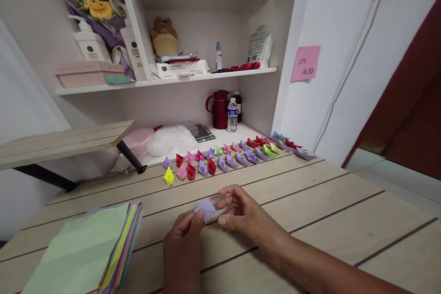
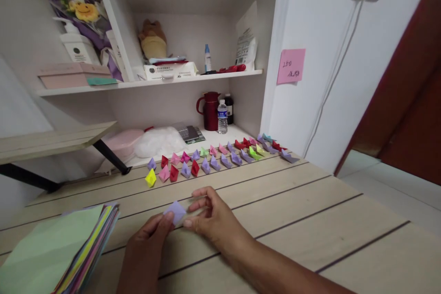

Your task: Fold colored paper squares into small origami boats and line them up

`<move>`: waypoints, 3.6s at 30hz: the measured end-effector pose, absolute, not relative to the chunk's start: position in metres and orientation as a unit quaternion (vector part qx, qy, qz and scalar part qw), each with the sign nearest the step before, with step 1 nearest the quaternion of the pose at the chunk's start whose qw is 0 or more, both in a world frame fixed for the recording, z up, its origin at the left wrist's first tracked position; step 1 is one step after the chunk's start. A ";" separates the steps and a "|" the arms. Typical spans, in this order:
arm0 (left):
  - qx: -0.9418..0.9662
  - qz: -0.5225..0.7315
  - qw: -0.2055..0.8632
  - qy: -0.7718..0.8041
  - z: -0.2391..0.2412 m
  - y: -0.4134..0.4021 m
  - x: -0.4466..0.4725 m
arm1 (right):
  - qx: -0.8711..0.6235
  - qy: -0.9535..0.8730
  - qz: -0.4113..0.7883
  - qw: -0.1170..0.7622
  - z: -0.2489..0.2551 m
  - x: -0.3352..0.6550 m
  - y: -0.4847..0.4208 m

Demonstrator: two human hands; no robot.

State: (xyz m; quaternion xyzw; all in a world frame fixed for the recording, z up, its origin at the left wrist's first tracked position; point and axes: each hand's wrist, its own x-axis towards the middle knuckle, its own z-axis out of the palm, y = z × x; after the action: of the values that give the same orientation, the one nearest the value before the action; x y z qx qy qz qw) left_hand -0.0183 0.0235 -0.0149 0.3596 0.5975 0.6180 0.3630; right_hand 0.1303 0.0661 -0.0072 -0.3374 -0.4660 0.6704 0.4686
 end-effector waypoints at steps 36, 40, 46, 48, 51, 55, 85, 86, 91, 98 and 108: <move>0.555 0.547 0.173 0.602 -0.018 0.013 0.003 | -0.381 -0.718 0.402 0.422 0.009 0.157 0.068; 0.507 0.593 0.204 0.591 -0.018 0.013 0.005 | -0.394 -0.602 0.554 0.418 0.007 0.152 0.069; 0.424 0.633 0.276 0.586 -0.016 0.011 0.005 | -0.346 -0.409 0.724 0.435 0.000 0.150 0.073; 0.436 0.625 0.285 0.581 -0.014 0.009 0.005 | -0.341 -0.383 0.744 0.429 -0.002 0.150 0.073; 0.456 0.632 0.290 0.555 -0.011 0.007 0.006 | -0.332 -0.380 0.751 0.426 -0.003 0.150 0.073; 0.478 0.623 0.289 0.548 -0.010 0.006 0.008 | -0.329 -0.377 0.752 0.429 -0.003 0.150 0.071; 0.244 0.577 0.611 0.485 -0.003 0.014 -0.002 | -0.313 -0.793 0.297 0.431 0.009 0.156 0.060; 0.240 0.575 0.613 0.485 -0.003 0.014 -0.003 | -0.307 -0.793 0.295 0.436 0.009 0.156 0.060; 0.240 0.579 0.605 0.491 -0.004 0.013 -0.005 | -0.293 -0.799 0.280 0.444 0.008 0.155 0.058; 0.242 0.571 0.613 0.490 -0.003 0.011 -0.005 | -0.293 -0.803 0.259 0.450 0.005 0.153 0.058; 0.252 0.593 0.558 0.523 -0.017 0.013 0.001 | -0.322 -0.779 0.291 0.452 0.001 0.149 0.052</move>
State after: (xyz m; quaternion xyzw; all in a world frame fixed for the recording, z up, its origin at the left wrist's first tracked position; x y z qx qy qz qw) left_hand 0.0006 0.0130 -0.0171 0.2525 0.5227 0.5928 0.5582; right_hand 0.1486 0.0518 0.0014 -0.3225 -0.7794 0.2909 0.4516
